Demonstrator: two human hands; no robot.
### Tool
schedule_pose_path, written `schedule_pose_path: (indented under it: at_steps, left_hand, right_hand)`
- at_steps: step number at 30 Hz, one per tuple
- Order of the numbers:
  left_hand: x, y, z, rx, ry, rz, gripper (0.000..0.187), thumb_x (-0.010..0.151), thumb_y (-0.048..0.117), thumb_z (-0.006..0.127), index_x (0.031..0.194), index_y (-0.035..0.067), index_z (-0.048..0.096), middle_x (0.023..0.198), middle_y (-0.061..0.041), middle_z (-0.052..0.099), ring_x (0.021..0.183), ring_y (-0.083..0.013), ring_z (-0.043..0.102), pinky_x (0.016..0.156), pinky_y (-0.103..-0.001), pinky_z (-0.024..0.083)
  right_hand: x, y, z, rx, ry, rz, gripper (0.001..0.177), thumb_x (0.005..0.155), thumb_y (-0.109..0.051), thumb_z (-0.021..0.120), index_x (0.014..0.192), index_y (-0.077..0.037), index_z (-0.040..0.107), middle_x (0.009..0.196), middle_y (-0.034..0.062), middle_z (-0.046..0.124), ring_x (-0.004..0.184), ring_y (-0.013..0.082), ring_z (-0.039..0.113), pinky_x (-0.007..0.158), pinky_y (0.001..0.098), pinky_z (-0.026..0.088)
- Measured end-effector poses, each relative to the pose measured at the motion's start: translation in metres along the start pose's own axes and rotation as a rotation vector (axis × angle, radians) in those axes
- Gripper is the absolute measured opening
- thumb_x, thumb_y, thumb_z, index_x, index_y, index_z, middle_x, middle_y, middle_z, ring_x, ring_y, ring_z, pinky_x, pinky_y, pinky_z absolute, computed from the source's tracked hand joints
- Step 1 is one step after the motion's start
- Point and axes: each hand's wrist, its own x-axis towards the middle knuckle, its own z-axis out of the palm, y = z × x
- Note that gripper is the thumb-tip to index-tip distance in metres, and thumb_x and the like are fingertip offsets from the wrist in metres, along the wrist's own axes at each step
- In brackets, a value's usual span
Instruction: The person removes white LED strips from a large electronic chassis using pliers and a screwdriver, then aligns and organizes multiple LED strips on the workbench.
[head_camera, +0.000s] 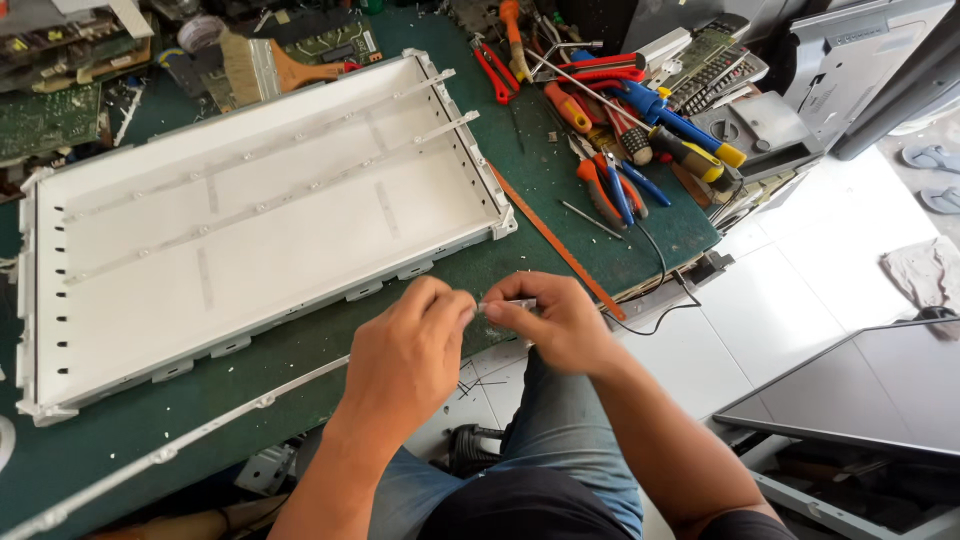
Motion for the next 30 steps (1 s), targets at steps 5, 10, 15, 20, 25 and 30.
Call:
schedule_pose_path:
  at_steps: [5, 10, 15, 20, 25, 30]
  left_hand:
    - [-0.008, 0.018, -0.015, -0.057, 0.018, 0.089, 0.015, 0.097, 0.000, 0.067, 0.106, 0.012, 0.070, 0.097, 0.000, 0.061, 0.066, -0.0198, 0.063, 0.051, -0.034, 0.047]
    - [-0.006, 0.010, -0.018, 0.040, 0.098, 0.136, 0.011, 0.099, -0.002, 0.067, 0.104, 0.008, 0.068, 0.094, -0.005, 0.056, 0.066, -0.0228, 0.060, 0.054, -0.035, 0.047]
    - [-0.006, 0.003, -0.010, 0.213, 0.207, 0.167, 0.011, 0.102, 0.007, 0.062, 0.104, 0.016, 0.066, 0.092, 0.001, 0.053, 0.058, -0.0141, 0.054, 0.053, -0.027, 0.049]
    - [-0.010, 0.009, -0.015, 0.214, 0.223, 0.122, 0.013, 0.103, 0.003, 0.058, 0.102, 0.015, 0.064, 0.091, 0.002, 0.053, 0.056, -0.0133, 0.051, 0.052, -0.027, 0.048]
    - [-0.014, 0.017, -0.028, 0.158, 0.234, 0.130, 0.014, 0.104, 0.003, 0.057, 0.101, 0.015, 0.062, 0.088, 0.002, 0.050, 0.054, -0.0137, 0.049, 0.052, -0.027, 0.047]
    - [-0.009, 0.027, -0.038, 0.155, 0.276, 0.156, 0.013, 0.105, 0.005, 0.055, 0.100, 0.015, 0.061, 0.089, 0.003, 0.048, 0.055, -0.0124, 0.049, 0.053, -0.024, 0.048]
  right_hand:
    - [0.009, 0.049, -0.010, 0.715, -0.401, 0.347, 0.019, 0.096, -0.015, 0.077, 0.097, 0.003, 0.072, 0.079, 0.0153, 0.072, 0.073, 0.0200, 0.068, 0.069, 0.0321, 0.051]
    - [0.010, 0.030, 0.013, 0.212, -0.183, -0.032, 0.019, 0.100, -0.024, 0.073, 0.094, -0.006, 0.072, 0.083, 0.0082, 0.072, 0.077, 0.0151, 0.068, 0.069, 0.0289, 0.055]
    - [0.005, 0.031, 0.046, -0.335, 0.483, -0.871, 0.014, 0.092, -0.008, 0.083, 0.098, 0.004, 0.081, 0.081, 0.0140, 0.075, 0.062, 0.0261, 0.066, 0.058, 0.0393, 0.060]
    - [0.004, 0.036, 0.047, -0.180, 0.408, -0.768, 0.015, 0.096, -0.010, 0.080, 0.099, 0.005, 0.079, 0.080, 0.0140, 0.074, 0.062, 0.0260, 0.065, 0.057, 0.0377, 0.056]
    - [0.006, 0.049, 0.038, 0.565, -0.016, -0.244, 0.013, 0.098, -0.002, 0.069, 0.092, 0.009, 0.067, 0.075, 0.0187, 0.065, 0.066, 0.0213, 0.060, 0.061, 0.0358, 0.050]
    - [0.004, 0.039, 0.042, 1.124, -0.314, 0.221, 0.016, 0.100, -0.013, 0.067, 0.094, -0.001, 0.058, 0.070, 0.0115, 0.059, 0.066, 0.0182, 0.062, 0.063, 0.0293, 0.047]
